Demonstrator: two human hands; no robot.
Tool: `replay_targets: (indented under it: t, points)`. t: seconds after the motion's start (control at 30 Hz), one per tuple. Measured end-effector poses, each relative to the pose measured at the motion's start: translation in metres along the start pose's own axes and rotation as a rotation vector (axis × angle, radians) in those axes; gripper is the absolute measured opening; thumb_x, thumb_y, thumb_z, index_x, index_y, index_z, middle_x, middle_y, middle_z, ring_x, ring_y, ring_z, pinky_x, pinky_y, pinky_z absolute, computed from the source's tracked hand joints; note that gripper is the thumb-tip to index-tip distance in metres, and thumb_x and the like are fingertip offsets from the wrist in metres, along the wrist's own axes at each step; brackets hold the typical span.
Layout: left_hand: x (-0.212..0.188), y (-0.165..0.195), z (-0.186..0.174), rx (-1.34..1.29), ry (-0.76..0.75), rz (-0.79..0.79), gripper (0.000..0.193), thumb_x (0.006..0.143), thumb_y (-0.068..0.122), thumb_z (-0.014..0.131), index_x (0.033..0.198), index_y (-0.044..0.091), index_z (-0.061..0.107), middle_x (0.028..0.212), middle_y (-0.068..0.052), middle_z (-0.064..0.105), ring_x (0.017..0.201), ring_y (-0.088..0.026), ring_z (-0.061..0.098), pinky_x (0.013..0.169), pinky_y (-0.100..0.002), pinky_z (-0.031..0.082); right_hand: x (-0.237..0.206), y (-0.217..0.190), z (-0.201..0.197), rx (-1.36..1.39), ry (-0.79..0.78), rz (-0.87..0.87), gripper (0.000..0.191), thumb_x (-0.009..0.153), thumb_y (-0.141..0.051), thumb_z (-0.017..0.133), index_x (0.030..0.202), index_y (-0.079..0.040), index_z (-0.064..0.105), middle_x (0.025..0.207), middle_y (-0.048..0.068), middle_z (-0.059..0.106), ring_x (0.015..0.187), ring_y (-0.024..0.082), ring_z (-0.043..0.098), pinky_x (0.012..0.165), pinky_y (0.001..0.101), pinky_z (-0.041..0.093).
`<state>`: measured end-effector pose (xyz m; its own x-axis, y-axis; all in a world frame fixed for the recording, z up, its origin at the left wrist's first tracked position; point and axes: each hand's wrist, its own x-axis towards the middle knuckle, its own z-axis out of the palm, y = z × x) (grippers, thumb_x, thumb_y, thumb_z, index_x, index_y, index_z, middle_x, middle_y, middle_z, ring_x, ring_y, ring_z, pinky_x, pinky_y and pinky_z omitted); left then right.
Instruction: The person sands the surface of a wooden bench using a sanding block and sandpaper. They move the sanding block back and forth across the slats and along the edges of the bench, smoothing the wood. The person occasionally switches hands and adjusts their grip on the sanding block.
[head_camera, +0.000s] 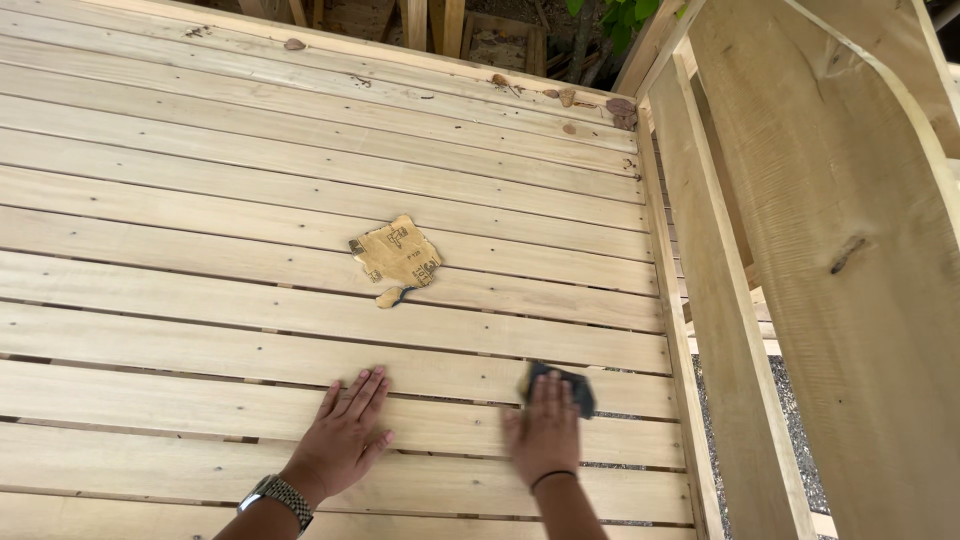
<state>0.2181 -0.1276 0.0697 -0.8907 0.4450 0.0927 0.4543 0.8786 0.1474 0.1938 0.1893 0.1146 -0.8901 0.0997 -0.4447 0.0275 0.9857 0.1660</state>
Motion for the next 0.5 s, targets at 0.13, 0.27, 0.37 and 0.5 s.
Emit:
replay_targets:
  t: [0.13,0.27,0.37,0.5]
  points:
    - [-0.007,-0.008,-0.005,-0.196,-0.238,-0.122,0.071,0.103,0.051,0.029,0.159,0.01,0.014,0.169,-0.007,0.01,0.155,-0.022,0.009,0.123,-0.044,0.005,-0.034,-0.127,0.004,0.226,-0.071,-0.419,0.079,0.102,-0.057,0.019,0.161,-0.007,0.009,0.171,0.013,-0.001,0.157,0.028,-0.001,0.126,0.0459,0.004]
    - [-0.023,-0.031,-0.012,-0.107,-0.304,-0.112,0.075,0.103,0.055,0.028,0.159,0.009,0.008,0.168,-0.007,0.005,0.154,-0.021,0.005,0.122,-0.045,0.003,-0.023,-0.066,0.025,0.145,-0.049,-0.316,0.076,0.101,-0.056,0.015,0.162,-0.012,0.005,0.171,0.009,-0.002,0.157,0.025,-0.003,0.125,0.0445,0.003]
    - [-0.042,-0.048,-0.011,0.088,0.154,0.014,0.076,0.099,0.056,0.024,0.156,0.007,0.012,0.164,-0.01,0.012,0.153,-0.024,0.011,0.121,-0.048,0.007,-0.013,0.052,0.04,0.157,0.135,0.093,0.081,0.099,-0.063,0.011,0.162,-0.013,0.007,0.169,0.01,0.0,0.155,0.026,0.001,0.125,0.0426,0.011]
    - [-0.053,-0.051,0.0,0.166,0.252,0.001,0.073,0.1,0.058,0.018,0.156,0.011,0.01,0.162,-0.006,0.01,0.147,-0.019,0.01,0.121,-0.047,0.007,-0.026,0.091,0.038,0.2,0.169,0.374,0.088,0.096,-0.069,0.013,0.162,-0.01,0.008,0.17,0.013,0.004,0.156,0.029,0.007,0.123,0.0446,0.018]
